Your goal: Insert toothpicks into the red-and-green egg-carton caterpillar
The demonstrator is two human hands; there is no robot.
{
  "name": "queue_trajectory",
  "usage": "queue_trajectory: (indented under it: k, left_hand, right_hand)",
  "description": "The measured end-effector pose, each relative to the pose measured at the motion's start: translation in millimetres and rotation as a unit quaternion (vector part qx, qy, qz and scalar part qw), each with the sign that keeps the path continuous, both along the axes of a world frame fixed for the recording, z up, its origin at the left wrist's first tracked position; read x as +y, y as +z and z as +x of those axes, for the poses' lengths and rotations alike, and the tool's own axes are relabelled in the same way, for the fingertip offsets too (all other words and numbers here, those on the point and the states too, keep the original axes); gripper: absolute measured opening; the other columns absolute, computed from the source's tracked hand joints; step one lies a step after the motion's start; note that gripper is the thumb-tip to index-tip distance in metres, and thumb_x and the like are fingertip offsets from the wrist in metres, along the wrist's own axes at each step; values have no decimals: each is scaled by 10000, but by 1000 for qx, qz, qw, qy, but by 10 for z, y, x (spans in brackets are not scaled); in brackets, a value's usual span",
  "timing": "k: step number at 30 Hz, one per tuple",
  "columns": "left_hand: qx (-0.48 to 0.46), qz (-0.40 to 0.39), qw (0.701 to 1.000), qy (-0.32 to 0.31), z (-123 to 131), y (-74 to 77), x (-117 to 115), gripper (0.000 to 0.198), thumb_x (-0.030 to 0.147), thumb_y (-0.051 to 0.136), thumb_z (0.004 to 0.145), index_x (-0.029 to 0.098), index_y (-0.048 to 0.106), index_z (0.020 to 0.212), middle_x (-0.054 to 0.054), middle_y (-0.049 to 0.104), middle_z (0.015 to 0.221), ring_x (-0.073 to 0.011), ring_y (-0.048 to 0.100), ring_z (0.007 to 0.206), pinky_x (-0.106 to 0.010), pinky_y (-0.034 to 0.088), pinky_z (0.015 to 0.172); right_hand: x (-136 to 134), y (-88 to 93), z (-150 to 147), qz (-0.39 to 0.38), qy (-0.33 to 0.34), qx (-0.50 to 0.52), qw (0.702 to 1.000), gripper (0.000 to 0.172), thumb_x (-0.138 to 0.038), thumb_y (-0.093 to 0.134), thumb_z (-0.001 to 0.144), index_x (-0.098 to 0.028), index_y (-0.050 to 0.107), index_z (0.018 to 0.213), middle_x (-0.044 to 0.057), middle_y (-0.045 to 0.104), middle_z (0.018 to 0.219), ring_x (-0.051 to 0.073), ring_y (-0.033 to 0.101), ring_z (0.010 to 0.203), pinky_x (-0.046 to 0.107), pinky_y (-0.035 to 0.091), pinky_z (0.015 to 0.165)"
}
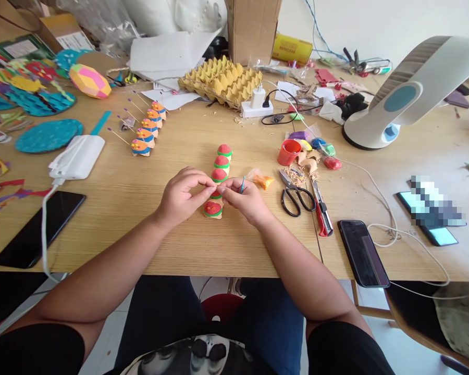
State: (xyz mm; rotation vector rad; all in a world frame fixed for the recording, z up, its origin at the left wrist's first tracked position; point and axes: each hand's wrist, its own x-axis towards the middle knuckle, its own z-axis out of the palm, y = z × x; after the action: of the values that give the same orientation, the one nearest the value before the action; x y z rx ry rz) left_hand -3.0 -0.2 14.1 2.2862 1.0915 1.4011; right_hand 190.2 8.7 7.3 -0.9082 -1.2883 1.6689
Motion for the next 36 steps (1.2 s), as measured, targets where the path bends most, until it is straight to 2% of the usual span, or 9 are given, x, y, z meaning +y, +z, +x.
queue_trajectory:
  k: [4,9,19,25,29,33,36]
  left_hand:
    - [-33,-29,999,14,-5,-18,8,75,223,650,949,202,697,894,-20,742,926,-163,669,921,-307,518,893]
    - [-88,-119,989,12,-12,-42,27,123,305,654,956,199,704,916,-26,740,946,-148,651,868,-277,517,827]
    - [-161,-235,959,8,-18,-49,11,300,475,655,942,187,711,881,-18,716,841,-138,608,761,-251,484,710]
    - [-162,-243,956,22,-24,-23,-4,375,520,636,941,180,707,799,-25,709,790,-153,632,776,-260,506,724]
    - [-179,-239,954,20,-14,-31,5,316,495,717,891,180,745,875,-38,748,866,-152,646,780,-259,522,725]
    - [-188,-251,949,7,-2,-53,19,311,487,724,884,178,742,922,-50,758,912,-153,654,788,-262,537,735]
    - [-181,-253,950,2,0,-54,18,320,496,691,904,178,719,929,-46,743,903,-147,642,785,-256,532,735]
  right_hand:
    - [14,-21,6,-21,-24,19,999,317,-438,825,752,-182,648,813,-34,587,587,65,377,484,230,215,477]
    - [41,-71,21,-38,-46,50,997,237,-386,742,804,-189,613,780,-27,599,606,61,356,462,230,177,457]
    - [32,-44,15,-35,-49,47,997,238,-357,701,817,-185,578,706,-18,590,609,60,354,465,225,184,451]
    - [29,-35,13,-43,-50,46,997,257,-363,706,809,-178,583,681,-12,594,600,55,352,454,227,179,451]
    - [40,-49,17,-36,-48,38,997,369,-471,727,818,-175,592,645,-3,579,585,62,358,462,238,174,448]
    - [38,-46,19,-33,-30,23,999,427,-577,755,794,-166,659,731,-3,590,600,62,318,466,250,168,449]
    - [20,-18,18,-39,-15,48,998,381,-520,803,763,-170,666,819,-8,630,649,53,307,468,244,179,462]
